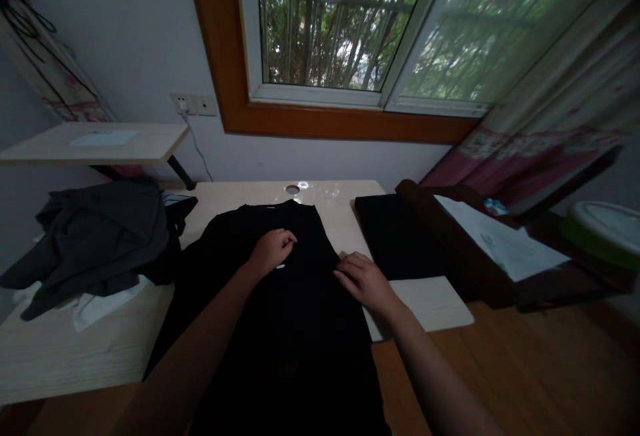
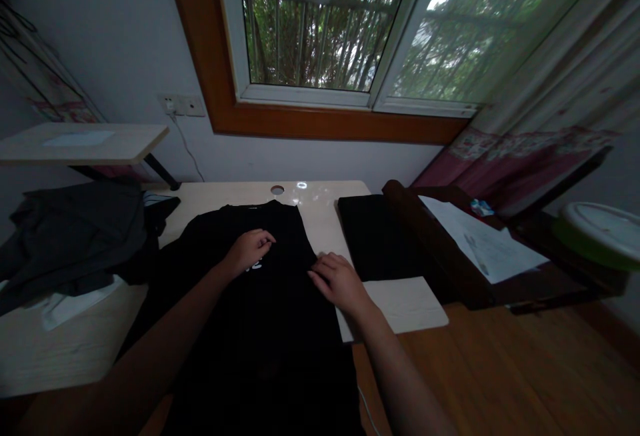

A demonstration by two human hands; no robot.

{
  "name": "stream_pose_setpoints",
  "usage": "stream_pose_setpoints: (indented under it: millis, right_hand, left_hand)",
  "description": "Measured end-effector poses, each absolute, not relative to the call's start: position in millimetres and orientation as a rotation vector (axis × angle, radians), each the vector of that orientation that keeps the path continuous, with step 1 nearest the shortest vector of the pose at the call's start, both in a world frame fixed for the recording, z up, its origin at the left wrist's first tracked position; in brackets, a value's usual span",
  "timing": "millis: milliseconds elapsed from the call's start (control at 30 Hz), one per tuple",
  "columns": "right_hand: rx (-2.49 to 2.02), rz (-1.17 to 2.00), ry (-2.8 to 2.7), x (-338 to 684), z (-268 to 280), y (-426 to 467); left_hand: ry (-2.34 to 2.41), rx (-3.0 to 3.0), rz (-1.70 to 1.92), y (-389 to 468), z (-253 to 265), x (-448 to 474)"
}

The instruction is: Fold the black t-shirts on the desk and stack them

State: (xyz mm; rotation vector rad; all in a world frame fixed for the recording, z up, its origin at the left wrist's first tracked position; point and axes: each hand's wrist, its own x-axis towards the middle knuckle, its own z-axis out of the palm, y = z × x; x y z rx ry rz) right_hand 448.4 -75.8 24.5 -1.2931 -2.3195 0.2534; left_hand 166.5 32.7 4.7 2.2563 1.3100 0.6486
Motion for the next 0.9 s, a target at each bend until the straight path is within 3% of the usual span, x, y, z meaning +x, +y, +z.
stream_pose_setpoints:
  millis: [233,500,900]
  right_hand:
    - [-1.341,0.325,-2.208,431.3,29.4,-53.6]
    - [-1.396,0.156,-2.213,378.0,7.8,15.7]
    - [-1.851,-0.018,-2.210,371.5,-12.1,46.0]
  left_hand:
    - [1.298,2.364,0.733,27.2,-3.8,166.5]
    - [1.348,2.485,0.839,26.9,-8.2,163.4]
    - [1.772,2.577,0.670,35.9,-16.3,130.0]
